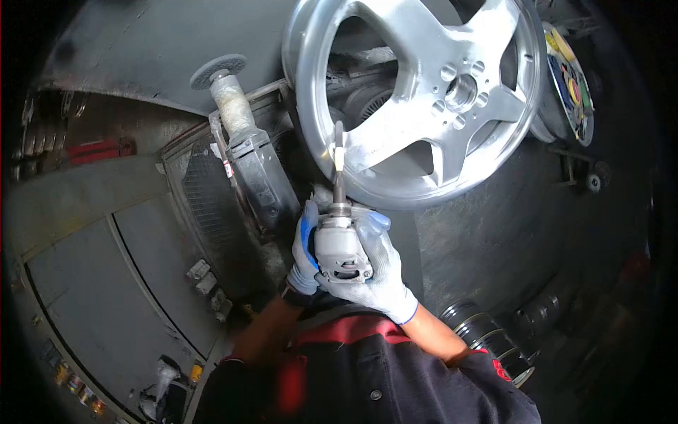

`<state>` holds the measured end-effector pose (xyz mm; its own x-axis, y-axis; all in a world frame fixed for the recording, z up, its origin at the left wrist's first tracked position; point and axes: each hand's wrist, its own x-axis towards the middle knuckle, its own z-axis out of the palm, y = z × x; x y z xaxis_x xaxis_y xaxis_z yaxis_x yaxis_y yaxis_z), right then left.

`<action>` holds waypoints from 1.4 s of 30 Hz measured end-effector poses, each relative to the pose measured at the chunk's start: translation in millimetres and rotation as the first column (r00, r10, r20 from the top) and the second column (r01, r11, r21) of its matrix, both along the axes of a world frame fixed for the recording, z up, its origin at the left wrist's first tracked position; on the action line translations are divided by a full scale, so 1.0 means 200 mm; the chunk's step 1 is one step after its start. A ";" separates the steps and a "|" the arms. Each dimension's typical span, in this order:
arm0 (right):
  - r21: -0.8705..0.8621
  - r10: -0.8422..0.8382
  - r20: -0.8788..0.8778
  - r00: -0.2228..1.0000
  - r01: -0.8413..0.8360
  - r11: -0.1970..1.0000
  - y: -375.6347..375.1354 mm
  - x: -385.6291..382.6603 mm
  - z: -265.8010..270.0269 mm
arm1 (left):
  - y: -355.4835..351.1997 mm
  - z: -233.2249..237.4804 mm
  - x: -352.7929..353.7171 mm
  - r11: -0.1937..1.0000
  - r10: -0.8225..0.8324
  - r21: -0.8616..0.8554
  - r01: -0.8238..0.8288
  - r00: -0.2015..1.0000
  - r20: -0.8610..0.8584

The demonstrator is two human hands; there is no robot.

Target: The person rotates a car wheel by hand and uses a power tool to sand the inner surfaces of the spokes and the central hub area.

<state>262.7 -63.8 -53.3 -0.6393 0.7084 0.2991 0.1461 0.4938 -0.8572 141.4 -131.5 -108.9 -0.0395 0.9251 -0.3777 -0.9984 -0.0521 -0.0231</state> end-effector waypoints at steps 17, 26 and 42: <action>-0.118 0.063 0.031 0.998 -0.059 0.991 0.01 0.01 0.01 | -0.06 0.01 -0.06 0.957 -0.188 -0.253 0.143 0.968 -0.163; -0.145 0.151 0.042 0.988 -0.143 0.979 0.01 0.08 0.01 | 0.06 0.23 0.03 0.996 -0.094 -0.015 0.093 0.990 -0.106; -0.175 0.079 -0.049 0.996 -0.086 0.981 -0.01 0.08 0.01 | 0.06 0.13 0.02 0.971 -0.240 -0.105 0.217 0.847 -0.474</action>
